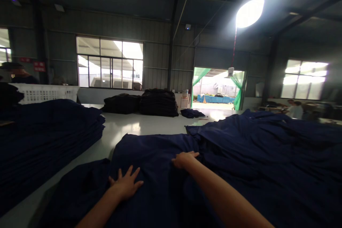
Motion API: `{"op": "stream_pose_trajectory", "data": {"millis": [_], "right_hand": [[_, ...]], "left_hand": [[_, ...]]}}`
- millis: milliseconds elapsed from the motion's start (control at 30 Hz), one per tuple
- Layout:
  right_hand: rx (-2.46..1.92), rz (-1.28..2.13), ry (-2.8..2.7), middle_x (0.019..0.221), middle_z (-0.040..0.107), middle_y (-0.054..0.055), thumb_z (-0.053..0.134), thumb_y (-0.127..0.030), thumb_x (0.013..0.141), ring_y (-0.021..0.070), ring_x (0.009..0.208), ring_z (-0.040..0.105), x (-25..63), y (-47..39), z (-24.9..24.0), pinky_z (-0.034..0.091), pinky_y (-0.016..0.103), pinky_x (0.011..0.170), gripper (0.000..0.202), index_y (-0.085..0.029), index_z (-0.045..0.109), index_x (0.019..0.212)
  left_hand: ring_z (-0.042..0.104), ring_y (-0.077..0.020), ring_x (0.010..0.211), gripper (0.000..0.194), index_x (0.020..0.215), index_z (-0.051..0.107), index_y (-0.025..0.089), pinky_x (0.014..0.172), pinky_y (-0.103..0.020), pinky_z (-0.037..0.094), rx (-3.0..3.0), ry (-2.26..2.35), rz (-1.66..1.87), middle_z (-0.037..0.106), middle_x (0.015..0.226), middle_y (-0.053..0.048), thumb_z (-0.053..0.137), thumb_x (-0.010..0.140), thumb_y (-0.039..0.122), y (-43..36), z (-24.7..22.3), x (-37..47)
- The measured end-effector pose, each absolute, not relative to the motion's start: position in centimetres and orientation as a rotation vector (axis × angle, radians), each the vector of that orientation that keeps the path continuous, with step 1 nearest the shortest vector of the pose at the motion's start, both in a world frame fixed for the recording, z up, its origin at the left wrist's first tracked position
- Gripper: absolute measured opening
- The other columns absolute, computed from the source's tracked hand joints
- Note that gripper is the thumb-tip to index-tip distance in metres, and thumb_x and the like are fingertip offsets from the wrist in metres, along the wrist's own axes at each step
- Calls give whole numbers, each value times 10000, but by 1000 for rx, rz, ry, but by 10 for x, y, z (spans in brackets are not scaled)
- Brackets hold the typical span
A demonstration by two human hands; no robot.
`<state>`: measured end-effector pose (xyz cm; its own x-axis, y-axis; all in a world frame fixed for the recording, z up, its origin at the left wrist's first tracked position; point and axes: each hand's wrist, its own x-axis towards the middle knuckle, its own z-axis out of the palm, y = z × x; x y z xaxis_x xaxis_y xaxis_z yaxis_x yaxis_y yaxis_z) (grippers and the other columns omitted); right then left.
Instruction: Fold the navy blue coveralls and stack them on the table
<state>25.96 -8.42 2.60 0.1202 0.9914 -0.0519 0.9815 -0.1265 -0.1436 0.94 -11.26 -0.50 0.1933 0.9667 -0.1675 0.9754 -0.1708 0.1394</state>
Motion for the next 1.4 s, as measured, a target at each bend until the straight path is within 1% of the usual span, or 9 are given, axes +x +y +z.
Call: {"op": "stream_pose_trajectory", "data": {"millis": [233,633,800,900,1000,1167,1233,1333,1400], "right_hand": [[-2205,354,-2126,1510,156,92,342,-735,741,489,1315,67,186,-101,-7,-6,730,934,752,-370,269,1395],[-2218,189,-2018,1487,237,99,329,-660,797,475,1307,155,192,-129,-26,85,706,945,636,-385,321,1371],[-2274,188,-2010,1504,196,62,323,-577,828,472,1317,111,194,-133,-23,96,720,939,597,-379,280,1390],[-2083,39,-2159,1522,95,-45,348,-438,850,395,1355,-35,194,-131,-22,29,711,968,581,-415,182,1406],[-1904,94,-2355,1501,182,-81,299,-394,873,314,1377,30,195,-131,-22,21,661,1018,526,-419,228,1394],[-1909,214,-2363,1482,256,-48,282,-439,874,317,1367,118,196,-133,-22,80,658,1022,517,-376,285,1388],[-1914,225,-2361,1483,256,-43,289,-438,876,314,1368,116,196,-133,-22,73,657,1023,514,-376,289,1386],[-1906,236,-2336,1475,277,-34,323,-425,872,318,1367,121,195,-134,-21,61,660,1023,506,-372,317,1375],[-1875,240,-2295,1466,299,-23,359,-397,862,318,1368,117,194,-134,-20,60,655,1029,517,-346,329,1376]], "left_hand": [[130,-423,1342,587,1385,318,309,994,-701,123,2344,1909,164,249,1488,-14,320,838,523,-101,-31,-3],[24,-436,1345,739,1411,253,278,988,-704,90,2212,1666,-65,105,1519,-56,465,755,543,-121,0,-18],[197,-382,1341,631,1366,378,223,1022,-634,186,2230,1612,95,258,1481,-114,501,776,412,-115,2,-24],[379,-252,1279,469,1283,495,195,1067,-446,274,2333,1626,364,412,1404,-110,448,819,245,-105,3,-29],[448,-164,1214,482,1188,585,205,1042,-289,321,2474,1717,607,516,1317,-70,375,786,42,-105,17,-33],[351,-388,1249,675,1319,433,307,968,-535,324,2125,2423,494,336,1442,-101,605,687,140,-119,44,-52],[387,-443,1204,747,1344,395,257,896,-559,368,1861,2504,327,398,1387,-165,665,649,213,-121,45,-64],[528,-360,1095,409,1165,562,180,828,-439,444,1863,2378,260,578,1191,-167,511,759,187,-116,40,-80],[582,-295,1030,355,1080,594,176,807,-380,459,1958,2331,337,619,1124,-145,371,808,127,-113,37,-80]]}}
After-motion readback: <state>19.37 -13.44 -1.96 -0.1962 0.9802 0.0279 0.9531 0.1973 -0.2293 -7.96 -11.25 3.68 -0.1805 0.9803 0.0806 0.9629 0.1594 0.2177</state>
